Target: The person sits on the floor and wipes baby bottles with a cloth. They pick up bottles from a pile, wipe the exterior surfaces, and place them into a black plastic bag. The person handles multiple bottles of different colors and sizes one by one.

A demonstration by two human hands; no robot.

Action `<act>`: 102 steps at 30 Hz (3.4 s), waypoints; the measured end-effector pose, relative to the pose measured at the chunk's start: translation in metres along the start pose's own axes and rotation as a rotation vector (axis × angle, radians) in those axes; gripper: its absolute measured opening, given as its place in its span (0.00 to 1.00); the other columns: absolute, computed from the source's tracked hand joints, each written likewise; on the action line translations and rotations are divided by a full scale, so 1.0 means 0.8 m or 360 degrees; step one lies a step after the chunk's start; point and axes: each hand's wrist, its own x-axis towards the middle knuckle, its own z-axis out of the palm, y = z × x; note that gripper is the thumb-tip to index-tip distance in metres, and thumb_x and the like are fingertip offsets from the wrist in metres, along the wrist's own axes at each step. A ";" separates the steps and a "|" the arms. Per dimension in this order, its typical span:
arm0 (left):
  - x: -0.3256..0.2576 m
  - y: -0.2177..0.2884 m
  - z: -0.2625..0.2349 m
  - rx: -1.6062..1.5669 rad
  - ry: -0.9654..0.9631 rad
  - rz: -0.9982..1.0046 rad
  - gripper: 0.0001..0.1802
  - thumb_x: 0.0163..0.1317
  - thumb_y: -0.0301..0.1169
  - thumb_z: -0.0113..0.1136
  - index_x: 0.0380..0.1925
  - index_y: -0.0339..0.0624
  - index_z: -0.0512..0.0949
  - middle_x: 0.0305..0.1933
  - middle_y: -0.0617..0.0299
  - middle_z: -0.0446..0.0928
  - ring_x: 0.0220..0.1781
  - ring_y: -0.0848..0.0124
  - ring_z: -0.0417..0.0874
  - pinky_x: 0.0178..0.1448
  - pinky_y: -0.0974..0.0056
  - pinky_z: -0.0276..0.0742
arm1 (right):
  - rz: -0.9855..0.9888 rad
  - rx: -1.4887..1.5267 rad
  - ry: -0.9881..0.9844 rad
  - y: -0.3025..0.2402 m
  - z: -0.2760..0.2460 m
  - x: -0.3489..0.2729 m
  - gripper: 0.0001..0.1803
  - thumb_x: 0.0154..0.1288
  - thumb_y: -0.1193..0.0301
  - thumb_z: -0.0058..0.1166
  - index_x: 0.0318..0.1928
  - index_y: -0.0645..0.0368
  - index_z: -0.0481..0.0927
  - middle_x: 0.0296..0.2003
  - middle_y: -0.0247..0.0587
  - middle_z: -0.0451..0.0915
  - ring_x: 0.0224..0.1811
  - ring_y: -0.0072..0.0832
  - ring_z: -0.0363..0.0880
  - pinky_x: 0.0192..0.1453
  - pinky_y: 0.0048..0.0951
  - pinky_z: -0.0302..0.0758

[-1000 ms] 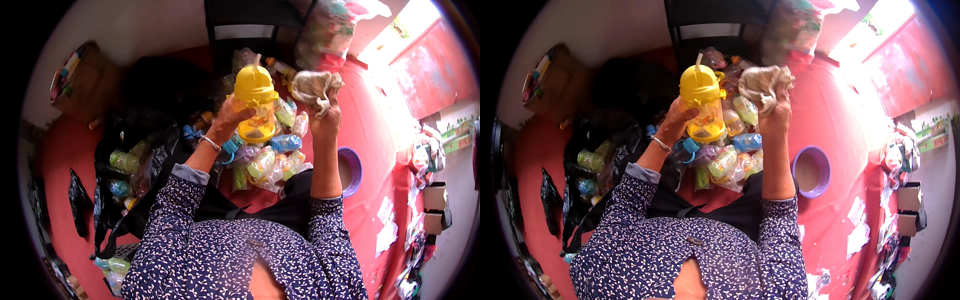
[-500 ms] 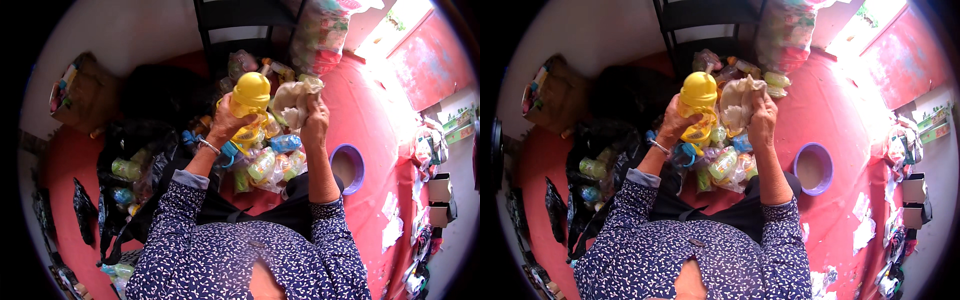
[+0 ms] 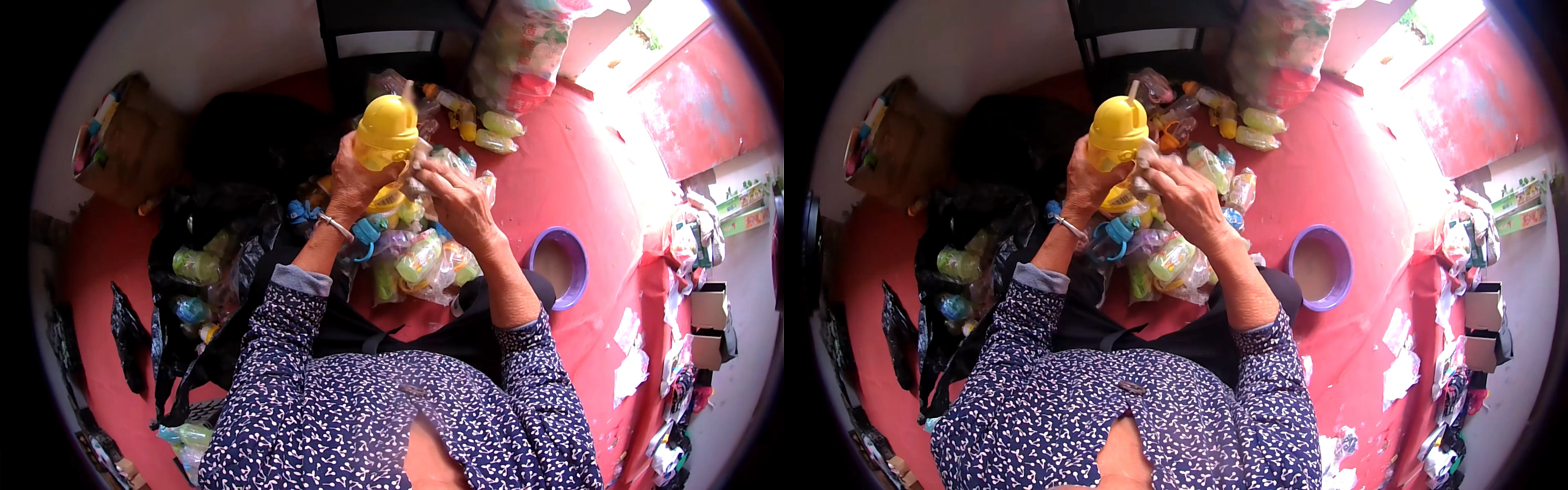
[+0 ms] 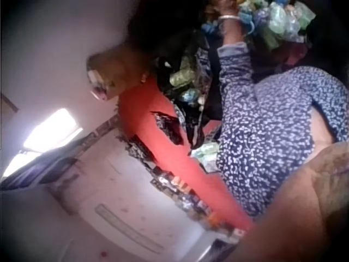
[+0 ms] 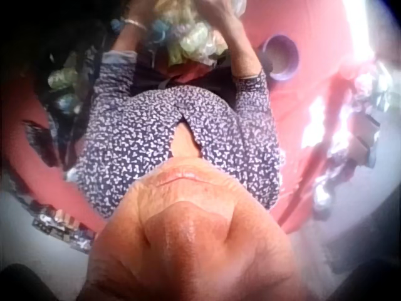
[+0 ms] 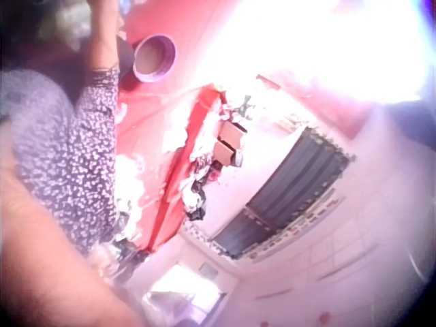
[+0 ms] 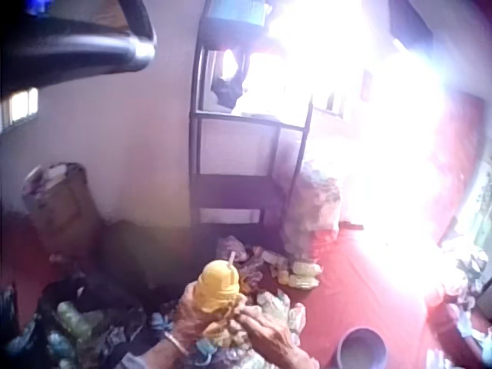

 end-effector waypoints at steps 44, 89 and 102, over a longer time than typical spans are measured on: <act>-0.023 -0.014 0.012 0.0960 -0.0178 0.0709 0.41 0.30 0.47 0.72 0.47 0.39 0.69 0.39 0.52 0.74 0.42 0.54 0.76 0.50 0.55 0.71 | 0.1023 0.1241 0.0730 0.008 -0.028 0.002 0.07 0.66 0.75 0.45 0.34 0.59 0.77 0.31 0.33 0.79 0.30 0.22 0.77 0.35 0.24 0.74; -0.036 -0.005 0.006 -0.1483 -0.1317 -0.0397 0.22 0.60 0.39 0.53 0.50 0.37 0.71 0.48 0.62 0.74 0.48 0.74 0.75 0.54 0.68 0.70 | 0.1015 0.2129 0.0021 0.006 -0.017 0.023 0.36 0.49 0.66 0.62 0.59 0.62 0.64 0.45 0.39 0.74 0.46 0.23 0.73 0.51 0.24 0.71; -0.049 0.015 0.031 -0.0810 -0.0775 0.0137 0.38 0.47 0.32 0.70 0.56 0.32 0.63 0.50 0.56 0.72 0.52 0.71 0.74 0.58 0.69 0.69 | 0.0896 0.1481 0.0667 -0.004 -0.021 0.032 0.27 0.51 0.71 0.61 0.52 0.64 0.70 0.40 0.40 0.78 0.40 0.23 0.77 0.48 0.25 0.73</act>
